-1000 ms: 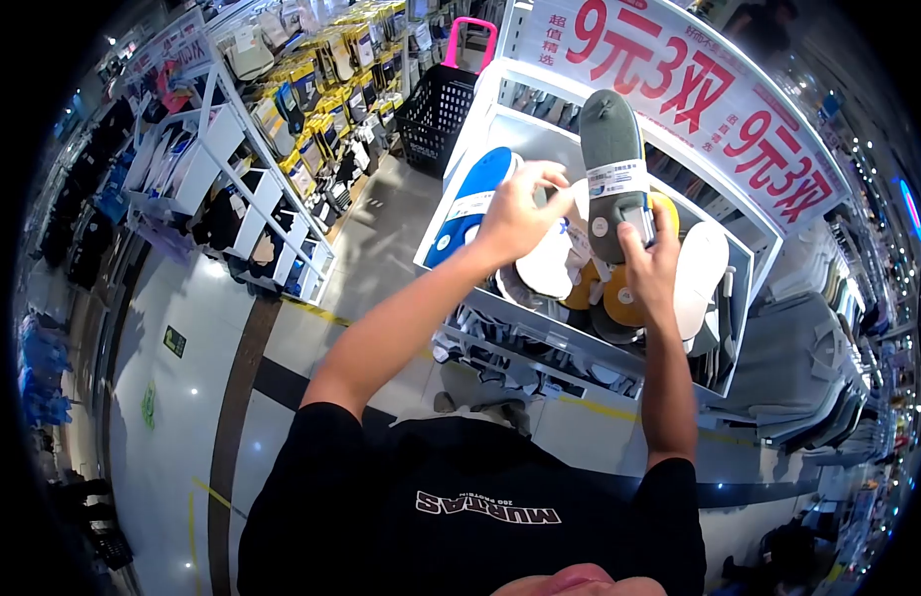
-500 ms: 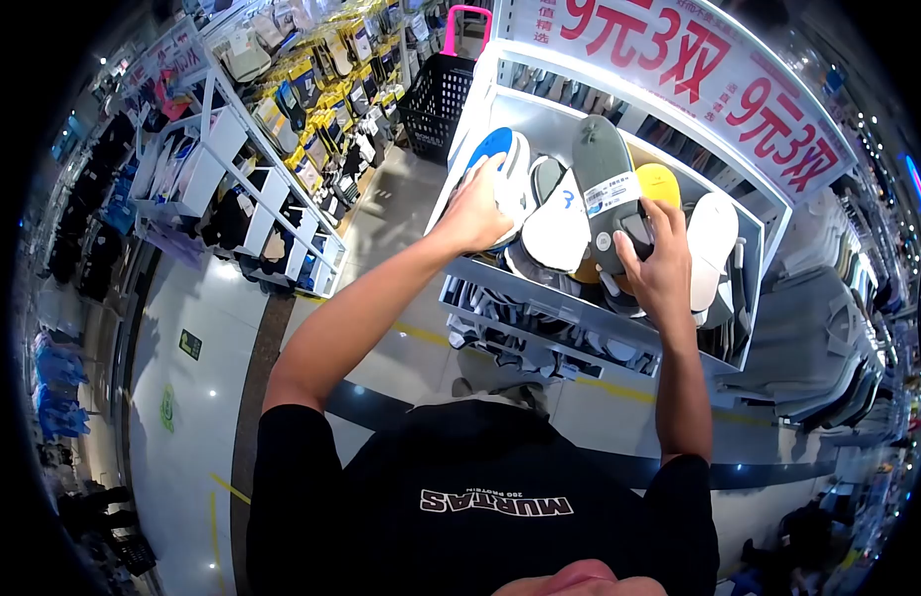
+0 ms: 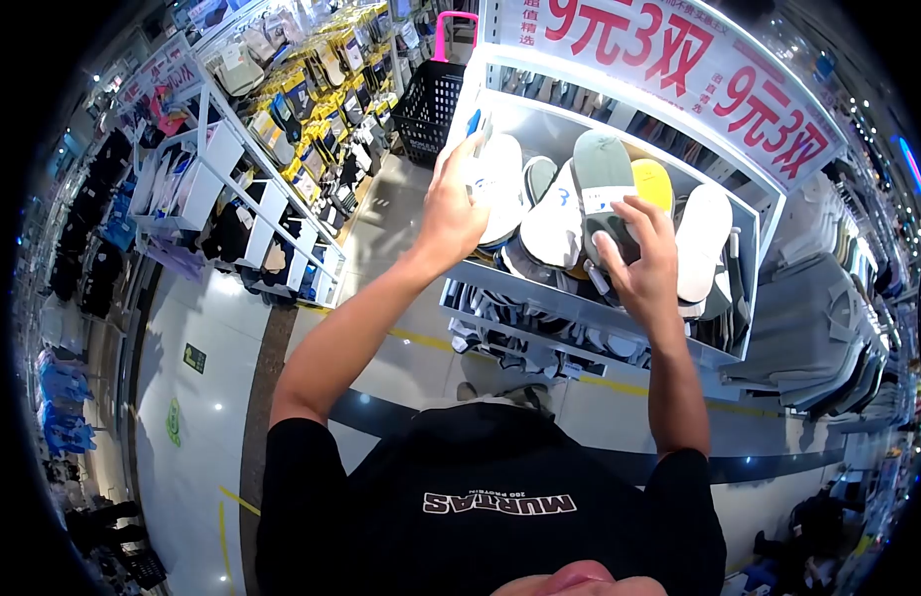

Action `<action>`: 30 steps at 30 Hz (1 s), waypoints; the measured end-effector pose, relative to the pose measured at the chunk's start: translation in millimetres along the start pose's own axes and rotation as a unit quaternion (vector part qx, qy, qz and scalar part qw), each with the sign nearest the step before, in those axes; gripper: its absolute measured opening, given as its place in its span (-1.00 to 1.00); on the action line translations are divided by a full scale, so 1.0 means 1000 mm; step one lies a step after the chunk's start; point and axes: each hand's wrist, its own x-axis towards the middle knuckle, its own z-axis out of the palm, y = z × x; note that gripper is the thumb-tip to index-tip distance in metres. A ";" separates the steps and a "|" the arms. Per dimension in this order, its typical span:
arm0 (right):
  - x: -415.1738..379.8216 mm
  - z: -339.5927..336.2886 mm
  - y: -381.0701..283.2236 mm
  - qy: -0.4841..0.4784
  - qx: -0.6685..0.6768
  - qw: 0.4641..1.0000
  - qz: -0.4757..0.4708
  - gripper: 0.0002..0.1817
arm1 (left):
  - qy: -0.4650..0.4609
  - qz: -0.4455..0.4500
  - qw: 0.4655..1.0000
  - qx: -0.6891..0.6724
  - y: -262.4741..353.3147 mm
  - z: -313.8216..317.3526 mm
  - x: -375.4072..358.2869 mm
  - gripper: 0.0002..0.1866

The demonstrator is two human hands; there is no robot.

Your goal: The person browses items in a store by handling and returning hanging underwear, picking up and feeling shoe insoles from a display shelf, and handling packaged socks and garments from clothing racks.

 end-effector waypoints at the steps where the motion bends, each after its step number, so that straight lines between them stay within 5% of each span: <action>1: 0.001 0.004 -0.004 0.009 0.030 0.999 -0.008 -0.59 | 0.019 0.000 0.999 -0.029 0.002 -0.001 0.001 -0.31; 3: 0.003 0.015 -0.012 -0.020 0.060 0.998 -0.019 -0.59 | 0.037 0.028 0.999 -0.013 0.010 -0.008 0.006 -0.32; 11: 0.008 0.037 -0.026 -0.074 0.096 0.992 -0.044 -0.55 | -0.150 -0.054 0.986 0.053 -0.005 0.003 -0.011 -0.17; 20: 0.003 0.044 -0.026 -0.114 0.101 0.988 -0.029 -0.50 | -0.144 -0.266 0.953 0.000 -0.052 0.041 0.007 -0.20; 25: 0.003 0.052 -0.023 -0.126 0.110 0.985 -0.027 -0.49 | -0.130 -0.243 0.960 0.047 -0.038 0.039 0.012 -0.29; 30: 0.007 0.052 -0.018 -0.092 0.105 0.990 -0.029 -0.48 | -0.079 -0.074 0.993 0.054 -0.011 0.037 0.005 -0.40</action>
